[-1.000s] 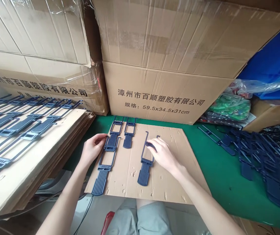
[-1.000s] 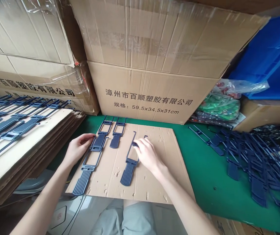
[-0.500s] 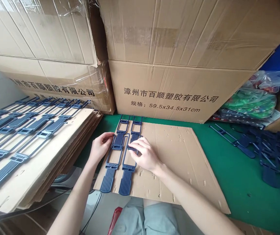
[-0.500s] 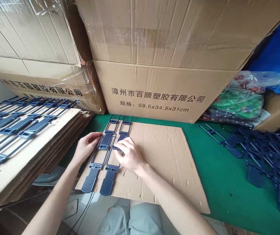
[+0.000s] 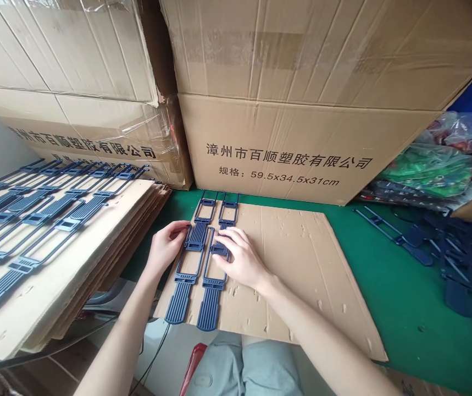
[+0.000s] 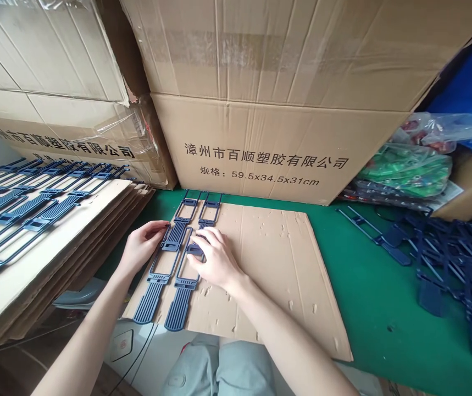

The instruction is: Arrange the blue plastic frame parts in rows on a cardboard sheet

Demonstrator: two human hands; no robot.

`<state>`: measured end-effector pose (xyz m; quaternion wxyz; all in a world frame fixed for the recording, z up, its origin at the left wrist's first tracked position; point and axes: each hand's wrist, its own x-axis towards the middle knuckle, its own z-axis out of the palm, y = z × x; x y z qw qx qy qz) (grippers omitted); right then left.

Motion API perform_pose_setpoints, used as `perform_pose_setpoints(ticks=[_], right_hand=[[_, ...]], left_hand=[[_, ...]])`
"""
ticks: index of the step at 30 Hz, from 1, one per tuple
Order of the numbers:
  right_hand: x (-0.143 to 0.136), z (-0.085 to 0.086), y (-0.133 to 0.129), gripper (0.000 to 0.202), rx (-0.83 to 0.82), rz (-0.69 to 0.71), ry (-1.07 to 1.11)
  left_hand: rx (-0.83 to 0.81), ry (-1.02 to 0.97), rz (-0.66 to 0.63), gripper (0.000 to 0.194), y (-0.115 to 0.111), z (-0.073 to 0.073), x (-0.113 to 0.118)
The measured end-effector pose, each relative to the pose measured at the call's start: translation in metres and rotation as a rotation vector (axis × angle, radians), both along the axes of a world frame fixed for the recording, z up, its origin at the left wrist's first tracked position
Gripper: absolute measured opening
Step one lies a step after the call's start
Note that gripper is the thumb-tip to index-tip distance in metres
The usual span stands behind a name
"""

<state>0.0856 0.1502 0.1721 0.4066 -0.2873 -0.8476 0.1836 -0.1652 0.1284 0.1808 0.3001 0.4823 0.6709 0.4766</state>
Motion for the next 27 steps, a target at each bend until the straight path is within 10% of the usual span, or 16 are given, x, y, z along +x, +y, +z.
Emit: perform_pose_setpoints(ticks=[27], right_hand=[[0.005,0.001,-0.004,0.022,0.006,-0.025,-0.043]], left_hand=[[-0.034,0.053,-0.019,0.055,-0.003,0.005,0.007]])
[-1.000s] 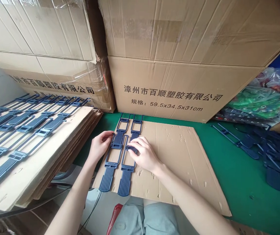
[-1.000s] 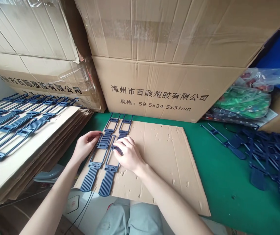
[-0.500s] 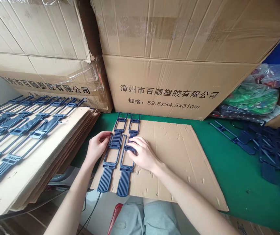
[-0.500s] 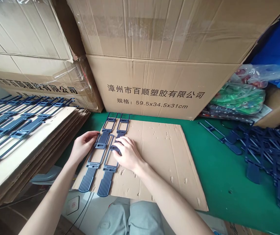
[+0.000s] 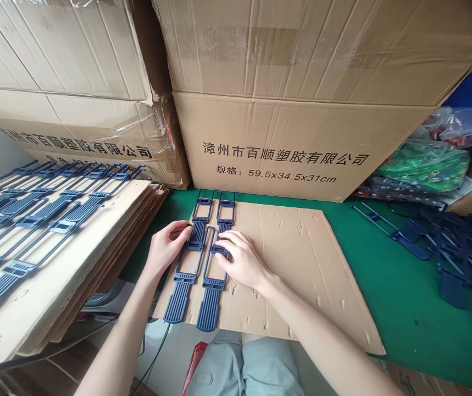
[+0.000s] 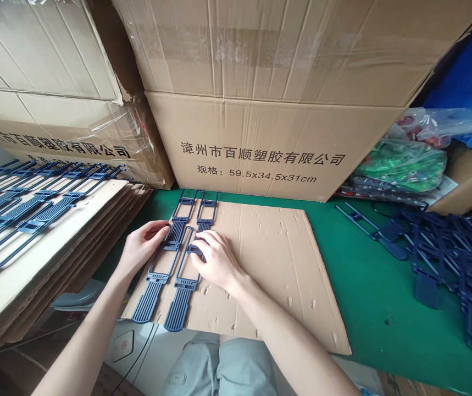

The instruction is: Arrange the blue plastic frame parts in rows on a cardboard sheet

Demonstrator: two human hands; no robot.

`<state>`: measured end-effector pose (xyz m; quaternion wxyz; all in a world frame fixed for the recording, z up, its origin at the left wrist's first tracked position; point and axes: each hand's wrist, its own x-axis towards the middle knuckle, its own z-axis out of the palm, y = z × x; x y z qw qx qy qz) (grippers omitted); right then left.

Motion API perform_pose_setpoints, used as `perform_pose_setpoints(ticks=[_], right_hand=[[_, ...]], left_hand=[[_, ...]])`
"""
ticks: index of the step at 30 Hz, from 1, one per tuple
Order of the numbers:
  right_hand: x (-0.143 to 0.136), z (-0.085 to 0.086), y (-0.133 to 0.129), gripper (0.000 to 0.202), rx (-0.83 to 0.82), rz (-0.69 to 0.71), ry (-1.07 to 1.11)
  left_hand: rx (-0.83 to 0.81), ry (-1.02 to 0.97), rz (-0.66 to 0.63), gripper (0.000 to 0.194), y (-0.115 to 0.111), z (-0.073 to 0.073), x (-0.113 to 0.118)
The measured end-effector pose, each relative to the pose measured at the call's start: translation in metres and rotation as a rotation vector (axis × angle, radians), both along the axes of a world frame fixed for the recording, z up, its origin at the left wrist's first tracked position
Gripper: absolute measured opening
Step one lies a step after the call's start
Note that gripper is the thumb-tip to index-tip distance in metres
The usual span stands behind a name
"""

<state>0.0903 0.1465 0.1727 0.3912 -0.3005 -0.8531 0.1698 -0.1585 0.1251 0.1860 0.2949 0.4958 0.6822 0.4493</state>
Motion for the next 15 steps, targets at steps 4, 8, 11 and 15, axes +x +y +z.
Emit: perform_pose_setpoints(ticks=[4,8,11,15], right_hand=[[0.0008,-0.0019,-0.0005,0.027,-0.049,-0.007,-0.062],[0.0007,-0.0038,-0.0001,0.034,-0.103,-0.016,-0.109],[0.0004,-0.0043,0.0009,0.043,-0.133,-0.023,-0.129],[-0.0002,-0.0055,0.0019,0.054,-0.153,-0.036,-0.171]], left_hand=[[0.034,0.076,-0.071,0.054,-0.0001,0.0040,0.0010],[0.058,0.140,-0.164,0.047,-0.0021,0.0079,-0.0013],[0.030,0.162,-0.244,0.051,-0.0038,0.0100,-0.0016],[-0.016,0.226,-0.332,0.054,-0.0031,0.0077,-0.0011]])
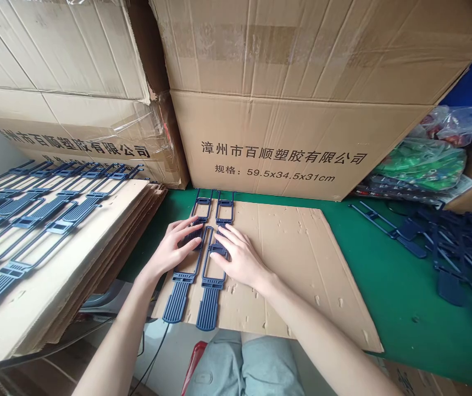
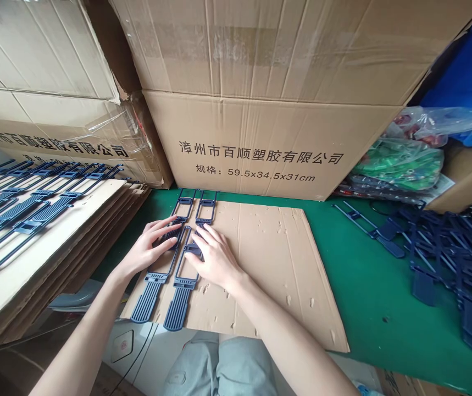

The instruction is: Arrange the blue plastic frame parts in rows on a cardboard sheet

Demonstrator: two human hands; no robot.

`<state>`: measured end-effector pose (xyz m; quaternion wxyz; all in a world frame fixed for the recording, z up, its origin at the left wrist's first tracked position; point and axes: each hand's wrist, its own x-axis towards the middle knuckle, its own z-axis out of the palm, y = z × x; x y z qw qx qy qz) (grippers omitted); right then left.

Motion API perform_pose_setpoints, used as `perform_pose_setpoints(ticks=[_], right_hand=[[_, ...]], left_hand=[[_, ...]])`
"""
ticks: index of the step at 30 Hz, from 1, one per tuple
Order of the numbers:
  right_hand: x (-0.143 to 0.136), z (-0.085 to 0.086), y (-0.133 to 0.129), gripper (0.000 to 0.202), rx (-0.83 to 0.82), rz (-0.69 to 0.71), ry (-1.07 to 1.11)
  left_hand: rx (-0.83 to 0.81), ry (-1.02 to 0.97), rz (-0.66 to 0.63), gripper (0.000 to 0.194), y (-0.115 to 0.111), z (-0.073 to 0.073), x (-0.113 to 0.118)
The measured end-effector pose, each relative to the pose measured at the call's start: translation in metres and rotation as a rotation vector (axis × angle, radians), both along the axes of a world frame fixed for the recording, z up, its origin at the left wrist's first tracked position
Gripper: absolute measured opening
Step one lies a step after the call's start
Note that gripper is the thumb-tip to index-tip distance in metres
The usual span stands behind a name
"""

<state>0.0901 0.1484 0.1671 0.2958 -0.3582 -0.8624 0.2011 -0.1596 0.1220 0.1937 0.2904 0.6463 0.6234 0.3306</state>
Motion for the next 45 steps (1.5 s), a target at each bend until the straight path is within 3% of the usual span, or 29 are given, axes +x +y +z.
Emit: perform_pose_setpoints(ticks=[6,18,30,45], right_hand=[[0.000,-0.001,0.000,0.050,0.009,-0.012,-0.005],[0.005,0.003,0.001,0.043,0.060,-0.034,0.016],[0.005,-0.001,0.004,0.043,0.061,-0.021,0.015],[0.010,0.013,0.002,0.036,0.093,-0.012,-0.064]], left_hand=[[0.008,0.029,-0.027,0.054,0.003,-0.007,-0.004],[0.020,0.002,0.021,0.065,0.004,-0.006,-0.002],[0.023,0.007,-0.011,0.061,0.003,-0.007,-0.001],[0.008,-0.016,0.001,0.059,0.002,-0.003,0.000]])
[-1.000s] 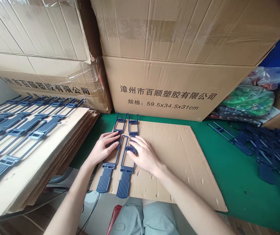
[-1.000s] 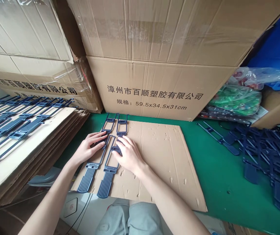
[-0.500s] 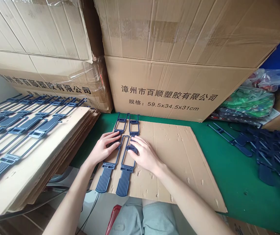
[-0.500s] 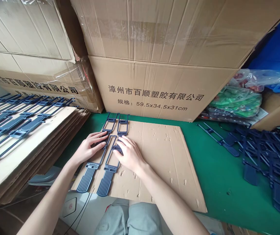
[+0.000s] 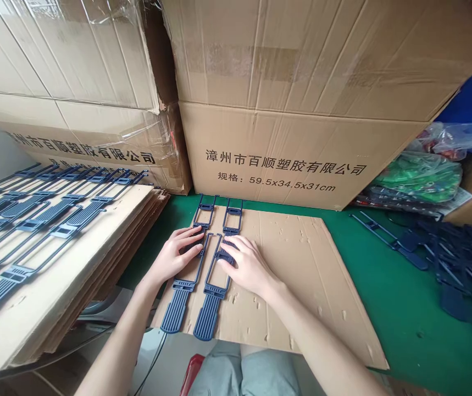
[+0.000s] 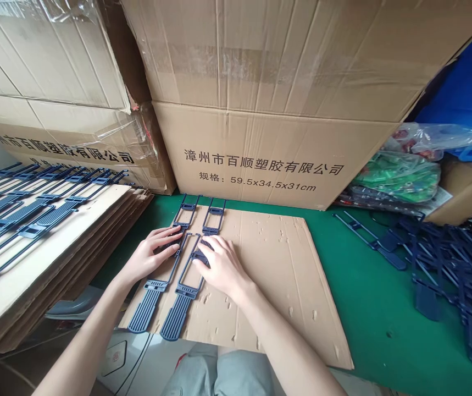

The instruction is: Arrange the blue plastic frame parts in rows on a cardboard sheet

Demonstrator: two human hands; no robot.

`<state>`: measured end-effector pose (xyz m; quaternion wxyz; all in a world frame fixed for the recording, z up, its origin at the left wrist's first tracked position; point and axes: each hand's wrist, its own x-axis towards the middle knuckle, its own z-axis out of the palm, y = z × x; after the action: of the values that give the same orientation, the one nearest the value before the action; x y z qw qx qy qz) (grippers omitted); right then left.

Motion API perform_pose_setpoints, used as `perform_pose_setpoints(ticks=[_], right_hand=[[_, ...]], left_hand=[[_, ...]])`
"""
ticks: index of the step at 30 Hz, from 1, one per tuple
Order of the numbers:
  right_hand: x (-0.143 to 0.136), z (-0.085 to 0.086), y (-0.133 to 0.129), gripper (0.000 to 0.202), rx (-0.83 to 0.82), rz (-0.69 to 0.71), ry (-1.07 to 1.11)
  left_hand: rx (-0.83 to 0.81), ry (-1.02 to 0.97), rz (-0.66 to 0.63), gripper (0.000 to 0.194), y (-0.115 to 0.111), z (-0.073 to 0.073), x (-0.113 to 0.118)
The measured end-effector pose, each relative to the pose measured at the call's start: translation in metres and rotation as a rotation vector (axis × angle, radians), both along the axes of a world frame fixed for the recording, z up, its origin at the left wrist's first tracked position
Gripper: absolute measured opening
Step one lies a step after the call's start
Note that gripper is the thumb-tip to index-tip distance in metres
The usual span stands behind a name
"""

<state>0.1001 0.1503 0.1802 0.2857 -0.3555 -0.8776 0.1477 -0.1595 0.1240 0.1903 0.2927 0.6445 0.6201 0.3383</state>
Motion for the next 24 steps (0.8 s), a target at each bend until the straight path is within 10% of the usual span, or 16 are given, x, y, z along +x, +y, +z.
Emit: perform_pose_setpoints(ticks=[24], right_hand=[[0.009,-0.001,0.020,0.039,-0.051,0.112,0.058]], left_hand=[[-0.006,-0.005,0.001,0.061,0.002,-0.008,-0.005]])
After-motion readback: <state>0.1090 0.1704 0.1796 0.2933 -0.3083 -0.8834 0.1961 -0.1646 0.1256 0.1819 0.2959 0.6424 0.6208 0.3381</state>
